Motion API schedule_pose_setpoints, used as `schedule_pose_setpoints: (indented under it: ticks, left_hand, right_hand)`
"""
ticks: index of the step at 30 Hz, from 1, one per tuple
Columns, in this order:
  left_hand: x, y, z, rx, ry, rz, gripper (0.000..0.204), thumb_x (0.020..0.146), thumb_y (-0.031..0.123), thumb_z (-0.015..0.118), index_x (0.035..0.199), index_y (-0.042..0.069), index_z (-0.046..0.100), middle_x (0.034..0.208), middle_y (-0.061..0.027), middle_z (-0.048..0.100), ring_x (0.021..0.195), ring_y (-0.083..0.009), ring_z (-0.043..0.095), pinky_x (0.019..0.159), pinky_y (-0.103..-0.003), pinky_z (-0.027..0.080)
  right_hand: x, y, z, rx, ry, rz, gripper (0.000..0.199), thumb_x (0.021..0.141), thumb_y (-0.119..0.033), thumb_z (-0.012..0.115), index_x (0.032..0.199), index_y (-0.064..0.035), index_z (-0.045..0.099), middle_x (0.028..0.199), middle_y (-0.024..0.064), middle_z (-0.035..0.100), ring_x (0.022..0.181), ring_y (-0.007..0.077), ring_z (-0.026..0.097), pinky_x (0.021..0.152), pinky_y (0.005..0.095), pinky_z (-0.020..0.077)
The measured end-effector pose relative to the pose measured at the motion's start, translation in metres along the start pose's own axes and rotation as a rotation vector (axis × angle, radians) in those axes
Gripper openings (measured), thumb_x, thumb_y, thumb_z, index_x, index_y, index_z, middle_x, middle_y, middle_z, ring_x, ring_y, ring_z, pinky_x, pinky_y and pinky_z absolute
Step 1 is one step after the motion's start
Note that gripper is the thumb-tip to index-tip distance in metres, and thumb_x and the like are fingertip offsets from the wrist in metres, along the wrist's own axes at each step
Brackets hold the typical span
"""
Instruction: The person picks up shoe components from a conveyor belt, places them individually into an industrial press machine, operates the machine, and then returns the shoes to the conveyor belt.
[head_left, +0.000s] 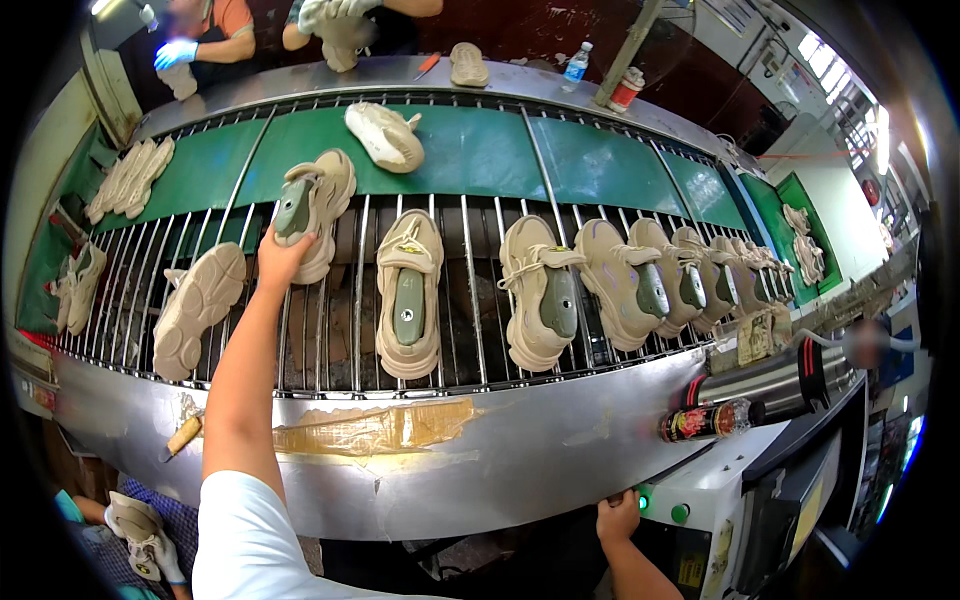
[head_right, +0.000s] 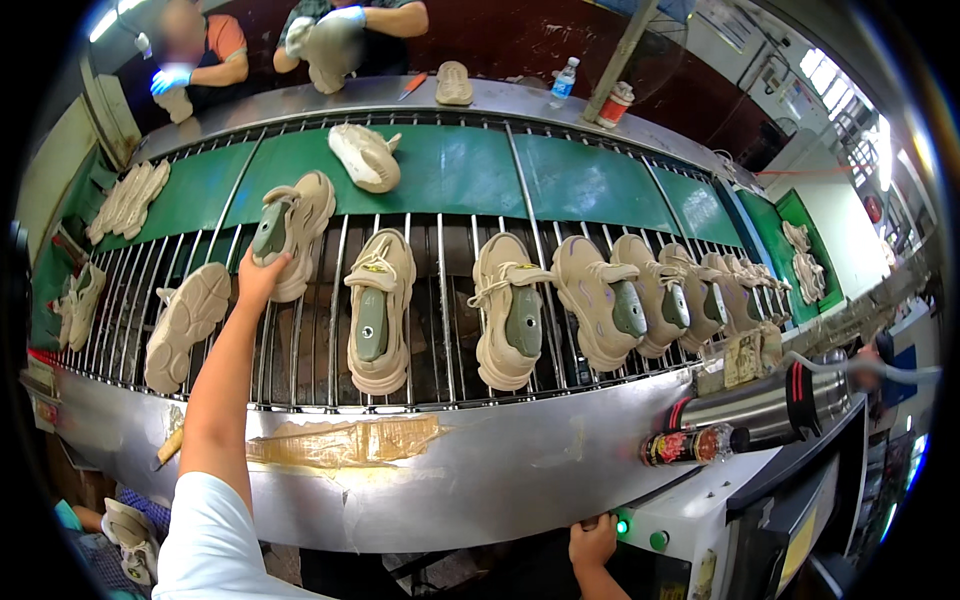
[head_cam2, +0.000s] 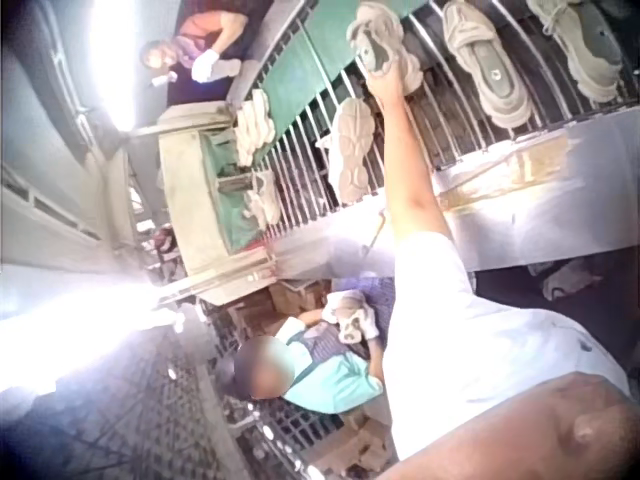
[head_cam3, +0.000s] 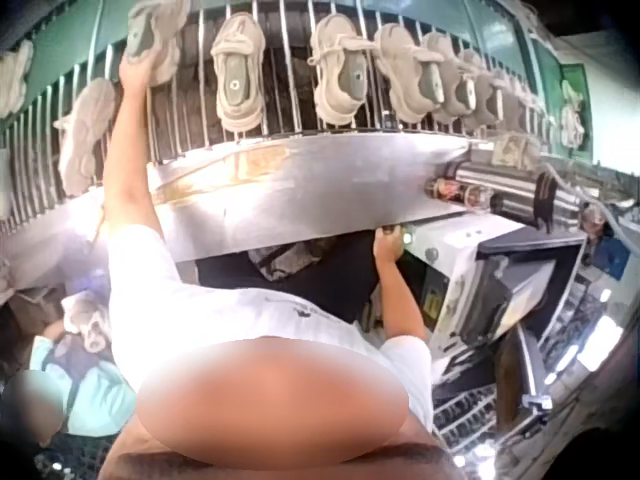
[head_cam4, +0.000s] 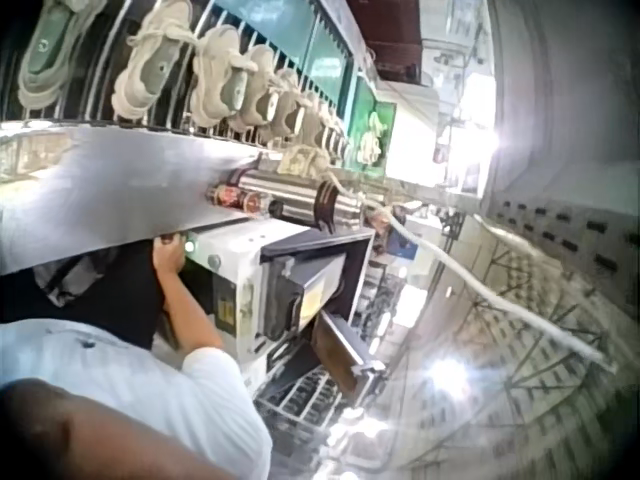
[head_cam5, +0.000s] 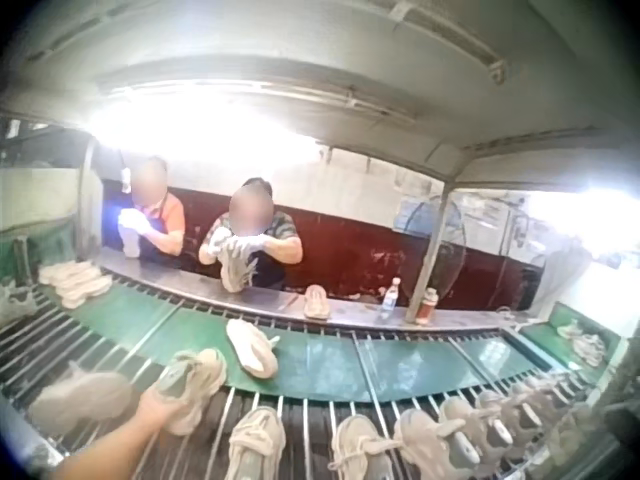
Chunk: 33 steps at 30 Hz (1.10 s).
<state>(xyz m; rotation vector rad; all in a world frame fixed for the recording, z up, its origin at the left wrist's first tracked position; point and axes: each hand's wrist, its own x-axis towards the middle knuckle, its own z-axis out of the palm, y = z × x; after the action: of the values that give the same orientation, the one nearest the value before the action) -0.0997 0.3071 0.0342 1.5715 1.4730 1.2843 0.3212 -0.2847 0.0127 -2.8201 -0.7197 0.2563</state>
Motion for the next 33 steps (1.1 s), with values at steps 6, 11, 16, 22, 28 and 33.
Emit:
schedule_pose_setpoints:
  ticks: [6, 11, 16, 22, 28, 33]
  left_hand:
    - [-0.047, 0.04, -0.044, -0.52, -0.046, -0.396, 0.045, 0.079, 0.02, 0.074, 0.116, 0.002, 0.056, 0.105, -0.0111, 0.064, 0.092, -0.0214, 0.064, 0.08, -0.035, 0.051]
    - [-0.173, 0.066, -0.091, -0.979, -0.161, -0.541, 0.038, 0.09, 0.024, 0.059, 0.121, 0.004, 0.053, 0.117, -0.0129, 0.061, 0.108, -0.0273, 0.059, 0.096, -0.042, 0.048]
    - [-0.336, 0.078, -0.154, -1.137, -0.107, -0.54, 0.049, 0.088, 0.023, 0.06, 0.13, 0.001, 0.046, 0.129, -0.0164, 0.053, 0.118, -0.0319, 0.053, 0.103, -0.048, 0.043]
    - [-0.458, 0.171, -0.145, -1.163, -0.477, -0.607, 0.08, 0.076, 0.031, 0.071, 0.14, -0.001, 0.035, 0.136, -0.0177, 0.049, 0.124, -0.036, 0.048, 0.105, -0.051, 0.04]
    - [-0.52, 0.261, -0.079, -1.052, -0.88, -0.62, 0.086, 0.07, 0.029, 0.074, 0.142, 0.005, 0.034, 0.137, -0.0125, 0.049, 0.124, -0.0324, 0.049, 0.106, -0.048, 0.041]
    - [-0.584, 0.348, -0.012, -1.035, -1.217, -0.531, 0.086, 0.067, 0.026, 0.082, 0.136, -0.001, 0.038, 0.129, -0.0121, 0.054, 0.118, -0.0284, 0.054, 0.1, -0.044, 0.045]
  right_hand:
    - [-0.008, 0.006, -0.003, -0.007, 0.069, -0.026, 0.032, 0.071, -0.027, 0.07, 0.095, -0.0062, 0.062, 0.098, 0.0128, 0.056, 0.093, 0.037, 0.056, 0.079, 0.0461, 0.0474]
    - [-0.022, 0.006, -0.017, 0.086, 0.098, -0.02, 0.037, 0.07, -0.032, 0.072, 0.096, -0.0069, 0.065, 0.1, 0.0145, 0.057, 0.096, 0.0353, 0.057, 0.081, 0.0458, 0.0487]
    - [-0.038, 0.02, -0.007, 0.208, 0.268, -0.156, 0.04, 0.07, -0.029, 0.071, 0.102, -0.0071, 0.065, 0.104, 0.0156, 0.061, 0.1, 0.0365, 0.056, 0.086, 0.048, 0.0456]
    - [-0.136, -0.022, -0.016, 1.159, -0.437, -0.457, 0.071, 0.085, -0.015, 0.07, 0.142, -0.0072, 0.029, 0.111, 0.0142, 0.063, 0.1, 0.0215, 0.061, 0.091, 0.0377, 0.0486]
    - [-0.212, -0.058, -0.092, 1.936, -0.676, -0.337, 0.103, 0.088, -0.022, 0.069, 0.15, -0.0126, -0.013, 0.147, 0.0123, 0.025, 0.137, 0.0248, 0.027, 0.111, 0.039, 0.0267]
    - [-0.214, 0.037, -0.165, 2.217, -0.282, -0.166, 0.085, 0.081, -0.012, 0.062, 0.151, -0.019, 0.013, 0.147, 0.0094, 0.031, 0.135, 0.0271, 0.033, 0.111, 0.0435, 0.0292]
